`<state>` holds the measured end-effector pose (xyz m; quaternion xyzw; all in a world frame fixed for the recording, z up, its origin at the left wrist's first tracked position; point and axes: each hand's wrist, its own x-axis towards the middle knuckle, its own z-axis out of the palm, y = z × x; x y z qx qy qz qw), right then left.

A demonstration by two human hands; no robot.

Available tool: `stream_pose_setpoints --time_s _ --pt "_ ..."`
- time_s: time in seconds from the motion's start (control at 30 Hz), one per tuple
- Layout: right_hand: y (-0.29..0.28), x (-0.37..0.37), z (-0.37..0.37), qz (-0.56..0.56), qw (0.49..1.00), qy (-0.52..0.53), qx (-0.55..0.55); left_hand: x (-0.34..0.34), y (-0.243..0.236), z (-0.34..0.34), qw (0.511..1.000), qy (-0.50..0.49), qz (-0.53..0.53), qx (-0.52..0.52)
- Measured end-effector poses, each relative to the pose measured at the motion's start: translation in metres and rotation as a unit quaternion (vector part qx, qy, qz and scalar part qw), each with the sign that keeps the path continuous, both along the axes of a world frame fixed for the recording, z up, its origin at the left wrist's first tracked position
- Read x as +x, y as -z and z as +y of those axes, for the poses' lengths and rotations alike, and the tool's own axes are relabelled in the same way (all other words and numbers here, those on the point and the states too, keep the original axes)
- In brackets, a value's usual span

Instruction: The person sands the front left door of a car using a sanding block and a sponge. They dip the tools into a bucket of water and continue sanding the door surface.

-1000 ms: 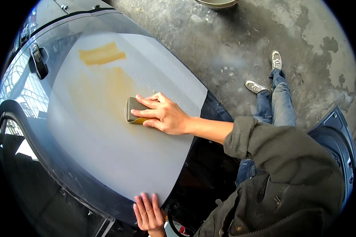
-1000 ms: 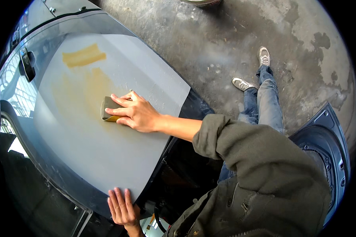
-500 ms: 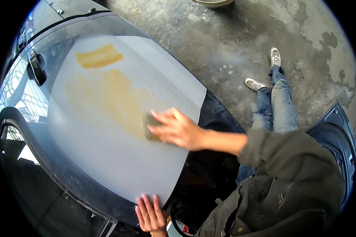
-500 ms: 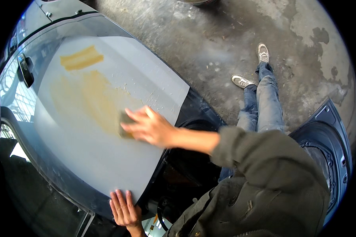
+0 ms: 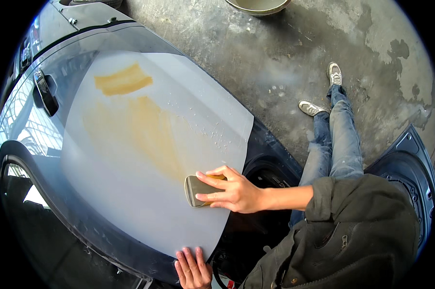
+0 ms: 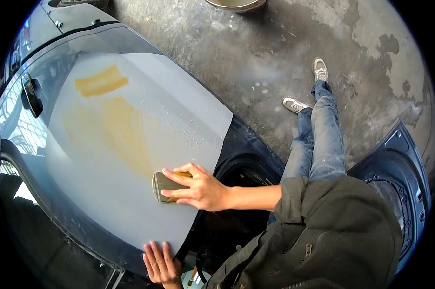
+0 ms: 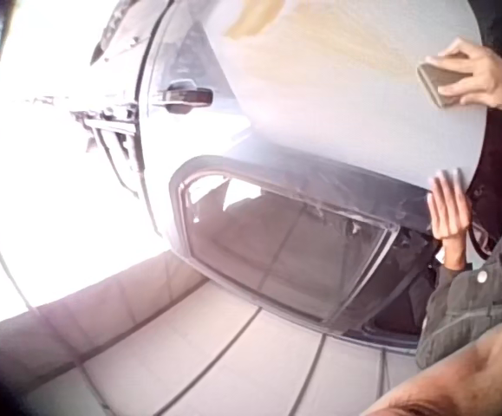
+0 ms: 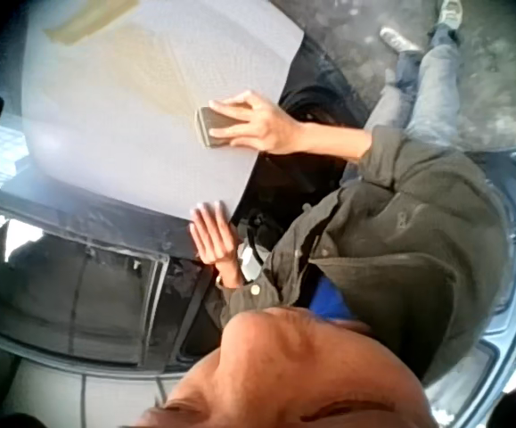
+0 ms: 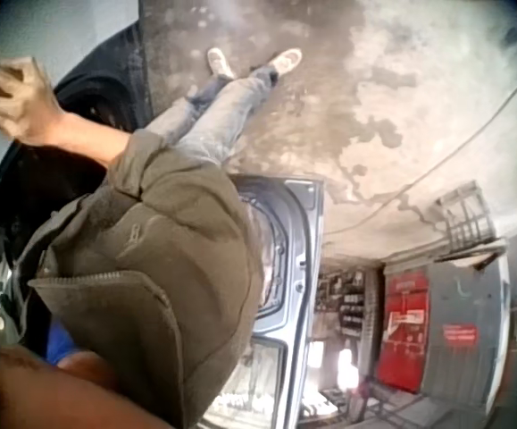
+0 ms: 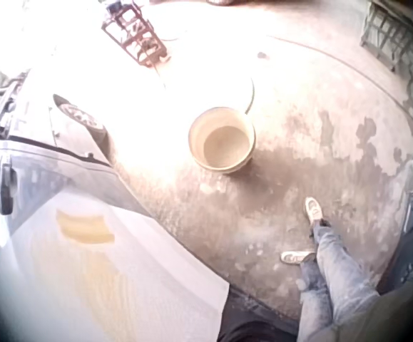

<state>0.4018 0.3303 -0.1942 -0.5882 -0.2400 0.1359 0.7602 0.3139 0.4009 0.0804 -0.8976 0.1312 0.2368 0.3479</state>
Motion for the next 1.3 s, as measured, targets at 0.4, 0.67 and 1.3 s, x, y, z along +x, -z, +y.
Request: stream_pose_setpoints --time_s 0.4,0.67,1.3 --pt "0.001 0.036 0.018 -0.016 1.000 0.025 -0.006 0.009 -0.002 0.001 1.000 0.016 0.017 -0.006" --pt "0.034 0.214 0.114 0.083 0.994 0.062 -0.040 0.023 0.004 0.005 0.998 0.059 -0.001 -0.021" --pt "-0.016 0.129 0.084 -0.114 0.990 0.083 0.026 0.014 0.000 0.000 1.000 0.010 0.008 -0.009"
